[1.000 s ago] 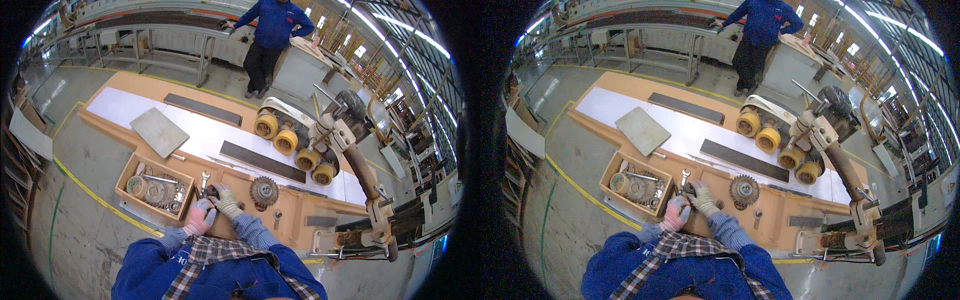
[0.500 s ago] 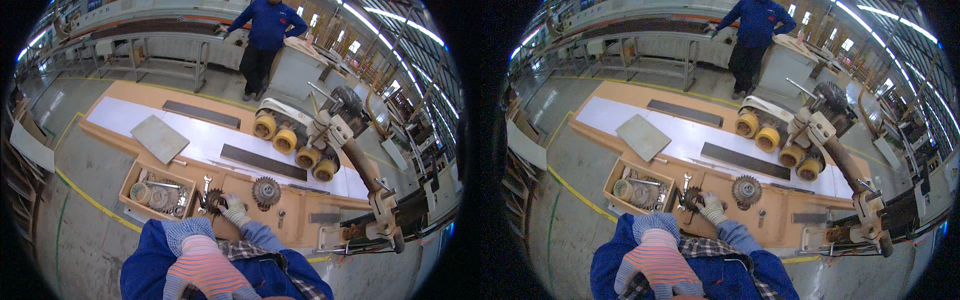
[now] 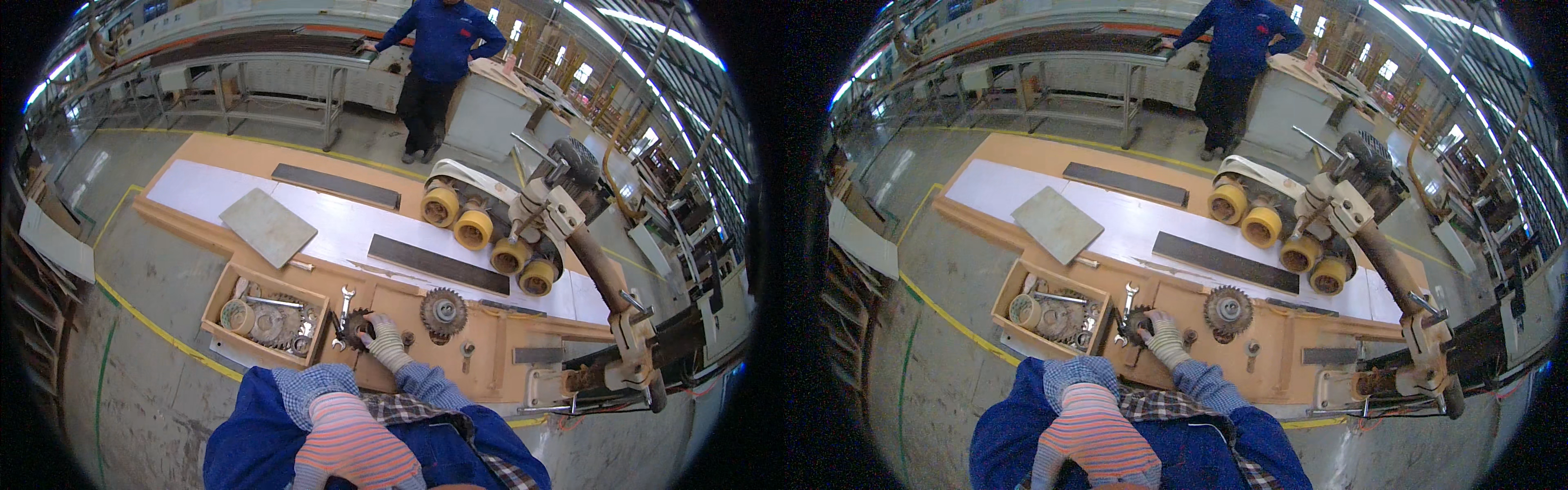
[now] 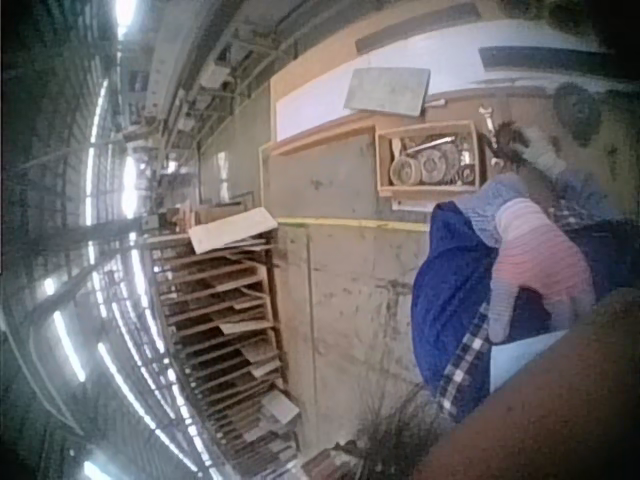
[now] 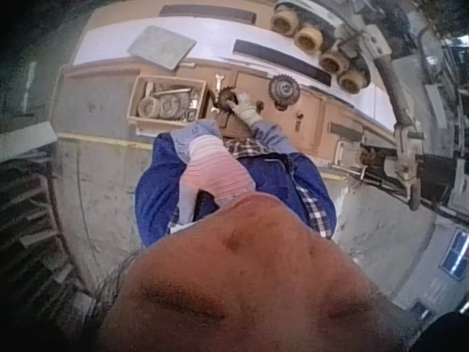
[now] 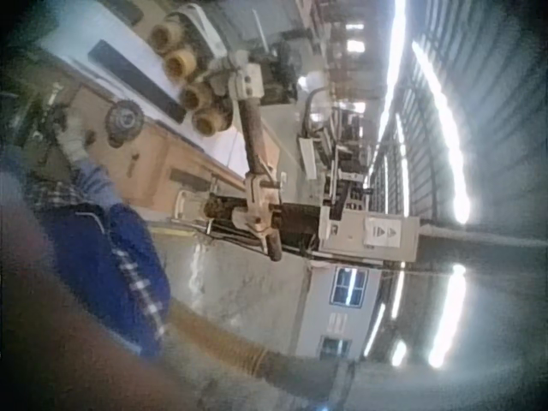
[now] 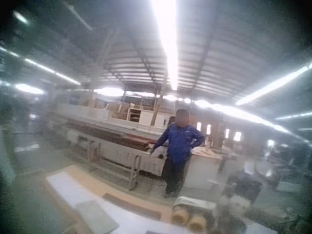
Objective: The person handles metal gears and a wrench on a workbench, repeatedly picking up, rotating, and placing gears while occasionally using the wrench on a nearby machine. The person also moves a wooden box of parts and adjusts a flexible hose attached to the machine.
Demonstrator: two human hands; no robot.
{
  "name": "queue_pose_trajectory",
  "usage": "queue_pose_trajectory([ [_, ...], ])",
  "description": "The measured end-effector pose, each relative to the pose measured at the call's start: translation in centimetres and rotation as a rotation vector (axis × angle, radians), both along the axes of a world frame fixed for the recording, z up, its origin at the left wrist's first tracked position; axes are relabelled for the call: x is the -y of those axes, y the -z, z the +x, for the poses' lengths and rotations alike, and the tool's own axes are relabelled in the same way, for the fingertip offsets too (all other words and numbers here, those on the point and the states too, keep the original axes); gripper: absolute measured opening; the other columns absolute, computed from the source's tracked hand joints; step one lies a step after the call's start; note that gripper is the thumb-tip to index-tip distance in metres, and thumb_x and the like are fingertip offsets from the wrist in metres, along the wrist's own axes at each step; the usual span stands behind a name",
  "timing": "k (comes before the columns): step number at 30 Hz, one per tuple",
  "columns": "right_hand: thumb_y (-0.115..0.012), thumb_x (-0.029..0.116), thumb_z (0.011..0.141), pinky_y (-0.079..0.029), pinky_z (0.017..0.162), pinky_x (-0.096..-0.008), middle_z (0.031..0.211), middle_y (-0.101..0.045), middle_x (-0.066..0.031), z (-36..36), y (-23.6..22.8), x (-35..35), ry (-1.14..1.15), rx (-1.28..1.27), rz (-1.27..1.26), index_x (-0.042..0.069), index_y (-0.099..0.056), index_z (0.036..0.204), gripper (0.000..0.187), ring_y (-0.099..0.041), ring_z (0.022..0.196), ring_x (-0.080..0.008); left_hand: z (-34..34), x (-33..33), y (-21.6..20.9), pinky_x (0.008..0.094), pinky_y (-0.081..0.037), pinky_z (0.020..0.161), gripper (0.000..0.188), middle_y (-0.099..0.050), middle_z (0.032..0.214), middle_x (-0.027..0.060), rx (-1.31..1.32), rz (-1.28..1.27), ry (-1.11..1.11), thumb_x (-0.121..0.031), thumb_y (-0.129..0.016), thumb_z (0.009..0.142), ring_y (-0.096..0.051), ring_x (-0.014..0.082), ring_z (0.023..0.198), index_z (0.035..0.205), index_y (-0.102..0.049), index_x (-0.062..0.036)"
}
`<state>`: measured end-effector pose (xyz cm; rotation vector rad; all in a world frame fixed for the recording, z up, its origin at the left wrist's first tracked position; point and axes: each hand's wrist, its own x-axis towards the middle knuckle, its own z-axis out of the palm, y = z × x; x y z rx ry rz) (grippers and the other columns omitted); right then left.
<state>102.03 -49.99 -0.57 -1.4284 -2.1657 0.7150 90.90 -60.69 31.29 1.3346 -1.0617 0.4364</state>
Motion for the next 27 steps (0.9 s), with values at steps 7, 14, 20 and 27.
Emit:
queue_pose_trajectory([
  [7, -0.074, 0.051, 0.064, -0.029, 0.102, -0.0516, 0.127, -0.039, -0.0235, -0.5, 0.7, 1.2, -0.074, 0.053, 0.082, 0.007, -0.042, 0.128, 0.085, -0.037, 0.118, -0.0418, 0.2, 0.1, 0.5, 0.0515, -0.037, 0.093, 0.067, -0.041, 0.132, 0.0282, 0.029, -0.034, -0.014, -0.056, -0.046, 0.086, -0.046, 0.041, 0.116, 0.118, -0.052, 0.0027],
  [14, -0.075, 0.054, 0.062, -0.025, 0.105, -0.0526, 0.137, -0.029, -0.0231, -0.3, 0.7, 1.0, -0.11, 0.083, -0.037, 0.012, -0.033, 0.138, 0.096, -0.028, 0.126, -0.0437, 0.3, -0.2, 0.7, 0.0501, -0.036, 0.095, 0.069, -0.038, 0.135, 0.0279, 0.043, -0.085, 0.012, -0.058, -0.046, 0.087, -0.044, 0.0401, 0.119, 0.12, -0.052, 0.0029],
  [20, -0.077, 0.055, 0.058, -0.027, 0.105, -0.0518, 0.138, -0.03, -0.0228, -1.1, -1.1, 1.5, -0.033, 0.143, -0.07, 0.012, -0.035, 0.137, 0.1, -0.029, 0.127, -0.0426, 0.4, 0.1, 0.7, 0.049, -0.036, 0.097, 0.071, -0.036, 0.137, 0.0275, 0.051, -0.129, 0.027, -0.059, -0.045, 0.087, -0.043, 0.0394, 0.121, 0.121, -0.051, 0.0031],
  [27, -0.08, 0.059, 0.05, -0.031, 0.104, -0.0475, 0.139, -0.031, -0.023, -1.6, -4.6, 1.7, -0.034, 0.342, -0.1, 0.01, -0.027, 0.142, 0.118, -0.034, 0.127, -0.0411, 1.6, 0.1, 0.3, 0.0476, -0.035, 0.099, 0.074, -0.034, 0.14, 0.0272, 0.071, -0.245, 0.008, -0.06, -0.044, 0.087, -0.042, 0.0386, 0.123, 0.124, -0.051, 0.0032],
])
